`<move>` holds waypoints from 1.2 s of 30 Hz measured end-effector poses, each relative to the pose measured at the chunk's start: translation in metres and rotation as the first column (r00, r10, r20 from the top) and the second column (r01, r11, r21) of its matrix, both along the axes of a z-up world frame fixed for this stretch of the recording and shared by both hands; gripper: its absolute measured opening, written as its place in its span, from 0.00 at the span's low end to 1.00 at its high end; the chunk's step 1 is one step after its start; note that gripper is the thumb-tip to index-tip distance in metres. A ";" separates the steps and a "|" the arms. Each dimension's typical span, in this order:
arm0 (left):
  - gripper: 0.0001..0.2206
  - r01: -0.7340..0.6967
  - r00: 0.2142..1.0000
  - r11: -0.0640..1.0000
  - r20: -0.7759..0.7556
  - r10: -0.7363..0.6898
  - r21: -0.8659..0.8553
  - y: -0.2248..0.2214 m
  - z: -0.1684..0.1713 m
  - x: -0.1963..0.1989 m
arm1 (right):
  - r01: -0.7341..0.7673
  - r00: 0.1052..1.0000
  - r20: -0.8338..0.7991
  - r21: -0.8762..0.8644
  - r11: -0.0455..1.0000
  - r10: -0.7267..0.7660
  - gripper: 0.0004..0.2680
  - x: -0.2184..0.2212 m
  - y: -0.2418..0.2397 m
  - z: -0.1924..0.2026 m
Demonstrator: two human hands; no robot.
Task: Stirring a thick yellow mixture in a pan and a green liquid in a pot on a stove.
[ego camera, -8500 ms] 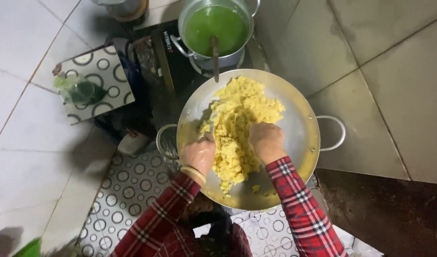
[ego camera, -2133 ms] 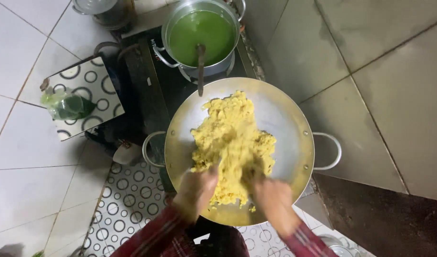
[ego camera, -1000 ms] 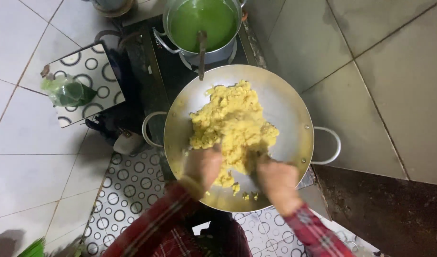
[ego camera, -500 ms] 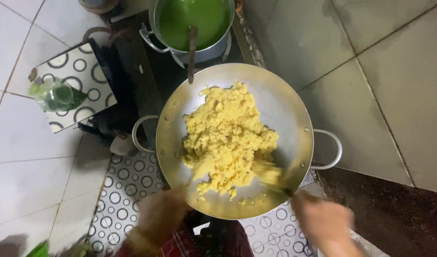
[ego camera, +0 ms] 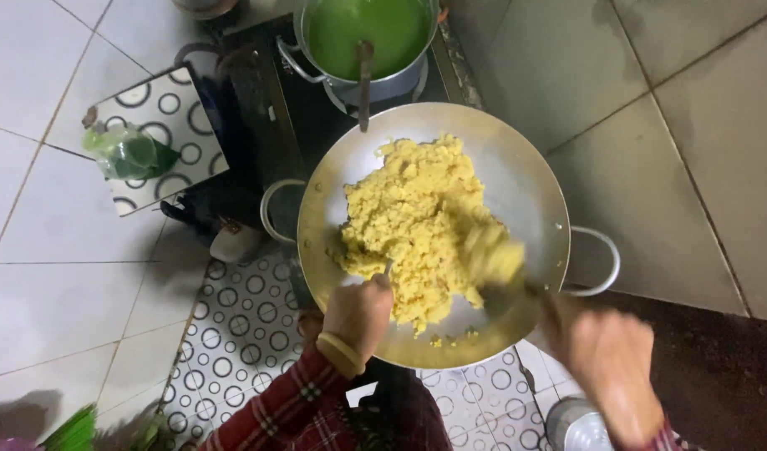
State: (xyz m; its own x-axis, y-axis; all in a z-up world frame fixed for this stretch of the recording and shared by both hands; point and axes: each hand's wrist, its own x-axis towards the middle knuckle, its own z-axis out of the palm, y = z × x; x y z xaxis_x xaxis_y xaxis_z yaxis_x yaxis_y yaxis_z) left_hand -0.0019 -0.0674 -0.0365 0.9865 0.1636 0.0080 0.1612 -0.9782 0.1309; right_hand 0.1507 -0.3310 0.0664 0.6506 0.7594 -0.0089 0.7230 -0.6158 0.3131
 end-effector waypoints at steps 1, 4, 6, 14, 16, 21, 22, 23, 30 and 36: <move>0.07 0.023 0.995 0.998 -0.094 -0.018 0.056 0.000 0.003 0.005 | 0.314 0.911 -0.219 -0.184 0.931 -0.350 0.21 0.015 0.025 0.013; 0.05 0.038 0.975 0.994 -0.221 -0.015 0.102 -0.004 0.008 0.016 | 0.312 0.920 -0.207 -0.133 0.941 -0.334 0.10 0.028 0.041 -0.105; 0.06 0.022 0.967 0.993 -0.255 0.008 0.114 0.004 0.013 0.022 | -0.028 0.998 0.050 0.108 0.994 0.022 0.18 -0.002 0.039 -0.147; 0.28 0.021 0.944 0.990 -0.328 0.027 0.141 0.001 0.025 0.027 | -0.111 0.858 -0.512 -0.272 0.956 -0.047 0.17 -0.119 -0.005 -0.107; 0.23 0.011 0.956 0.993 -0.291 0.024 0.117 0.004 0.013 0.028 | -0.056 0.789 -0.587 -0.363 0.930 -0.182 0.14 -0.105 -0.001 -0.066; 0.14 -0.017 0.958 0.996 -0.282 0.042 0.092 0.005 0.010 0.030 | 0.059 0.703 -0.422 -0.768 0.637 -0.573 0.22 -0.057 -0.017 -0.020; 0.11 -0.016 0.955 0.996 -0.295 0.042 0.091 0.004 0.011 0.032 | 0.100 0.691 -0.375 -0.797 0.596 -0.617 0.20 -0.044 -0.009 0.002; 0.08 -0.012 0.951 0.996 -0.307 0.039 0.089 0.000 0.012 0.034 | 0.144 0.676 -0.325 -0.822 0.551 -0.662 0.19 -0.030 -0.002 0.025; 0.07 -0.008 0.935 0.997 -0.353 0.034 0.076 -0.004 0.019 0.039 | 0.420 0.697 -0.271 -0.596 0.684 -0.664 0.13 0.028 0.033 -0.043; 0.06 0.021 0.938 0.988 -0.345 0.033 0.152 -0.006 0.011 0.045 | 0.202 0.869 -0.241 -0.625 0.754 -0.432 0.17 -0.011 0.031 -0.097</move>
